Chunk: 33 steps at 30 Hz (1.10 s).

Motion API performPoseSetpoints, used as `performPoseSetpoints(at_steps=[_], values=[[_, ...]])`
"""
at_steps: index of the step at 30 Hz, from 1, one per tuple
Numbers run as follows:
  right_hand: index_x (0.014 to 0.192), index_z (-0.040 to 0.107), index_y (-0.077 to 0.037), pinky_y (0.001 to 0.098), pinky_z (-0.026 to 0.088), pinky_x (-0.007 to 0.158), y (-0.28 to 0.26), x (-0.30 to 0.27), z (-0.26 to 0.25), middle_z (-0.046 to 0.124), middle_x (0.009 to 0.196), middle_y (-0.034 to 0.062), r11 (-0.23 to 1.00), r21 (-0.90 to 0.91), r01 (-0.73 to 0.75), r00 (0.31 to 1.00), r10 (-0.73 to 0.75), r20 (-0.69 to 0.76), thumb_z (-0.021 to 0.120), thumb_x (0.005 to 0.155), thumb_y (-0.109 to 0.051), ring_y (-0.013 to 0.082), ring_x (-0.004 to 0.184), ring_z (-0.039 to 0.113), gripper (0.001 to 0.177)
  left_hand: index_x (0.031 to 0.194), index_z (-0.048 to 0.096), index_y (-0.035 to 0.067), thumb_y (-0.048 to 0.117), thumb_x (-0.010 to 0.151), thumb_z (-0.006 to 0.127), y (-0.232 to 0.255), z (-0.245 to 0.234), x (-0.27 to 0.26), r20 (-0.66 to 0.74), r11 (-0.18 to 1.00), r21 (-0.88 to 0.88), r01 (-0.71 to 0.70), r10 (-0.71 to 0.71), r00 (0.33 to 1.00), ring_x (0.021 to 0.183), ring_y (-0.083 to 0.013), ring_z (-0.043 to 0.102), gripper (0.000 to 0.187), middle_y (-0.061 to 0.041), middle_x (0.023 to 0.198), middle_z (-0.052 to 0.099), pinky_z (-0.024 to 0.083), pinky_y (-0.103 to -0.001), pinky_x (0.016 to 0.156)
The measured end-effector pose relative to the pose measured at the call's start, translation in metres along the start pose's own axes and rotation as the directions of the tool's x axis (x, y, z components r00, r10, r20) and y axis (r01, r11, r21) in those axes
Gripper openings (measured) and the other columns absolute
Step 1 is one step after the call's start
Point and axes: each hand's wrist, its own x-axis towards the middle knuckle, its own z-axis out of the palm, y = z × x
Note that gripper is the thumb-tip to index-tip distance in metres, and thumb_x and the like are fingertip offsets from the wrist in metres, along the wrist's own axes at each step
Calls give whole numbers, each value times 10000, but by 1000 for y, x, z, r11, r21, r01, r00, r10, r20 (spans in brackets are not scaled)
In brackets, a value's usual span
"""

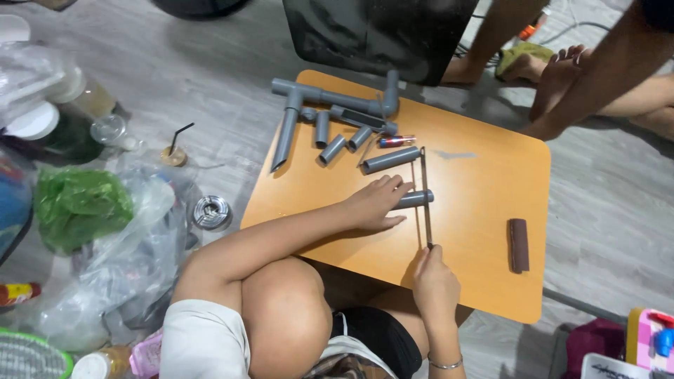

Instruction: A person uses a hacksaw blade to manually cut through a PVC pipe on a small table while sitting on the floor.

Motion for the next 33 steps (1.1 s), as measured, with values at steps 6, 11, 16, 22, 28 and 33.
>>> performPoseSetpoints(at_steps=[6,11,16,22,28,33], values=[[936,528,-47,433,498,487,7,-3,10,652,592,189,998,-66,-12,1000,13,25,451,1042,-252,385,491,637,244,1359,443,65,331,790,738,9,-59,-19,169,999,45,-28,20,985,1135,-337,544,694,-160,1264,548,447,-451,949],[953,506,-50,497,512,601,5,-2,8,678,686,232,995,-75,-59,990,68,126,401,1057,-297,447,611,654,287,1296,564,128,410,879,611,75,-165,-87,195,821,-537,193,-102,976,1230,-283,587,505,-125,1343,600,474,-421,1011],[1061,568,-64,453,521,668,-6,-3,-10,736,838,190,980,-93,-175,935,195,296,395,1048,-297,402,746,699,290,1164,680,123,206,983,540,90,-186,-147,369,518,-798,309,13,929,1098,-151,668,244,-5,1199,703,511,-301,1010],[1032,640,-113,431,518,700,14,-6,10,739,846,148,990,45,-134,972,122,203,469,991,-279,378,790,687,241,1277,633,143,605,842,421,58,-146,-145,629,431,-628,648,-210,749,1384,-227,462,669,-27,1456,551,263,-390,1191],[1037,641,-131,423,511,762,26,-2,18,751,920,92,981,118,-155,963,123,240,496,951,-253,355,837,691,208,1135,715,43,449,976,435,42,-107,-132,484,312,-810,497,-124,866,1153,-197,621,518,-88,1215,696,402,-322,1099],[1021,636,-131,398,502,729,20,-3,14,746,880,77,977,121,-178,959,145,242,494,959,-231,320,788,691,184,1232,636,52,322,1004,498,20,-66,-134,331,119,-923,366,-238,913,1014,-177,636,379,-97,1111,656,530,-318,934]])
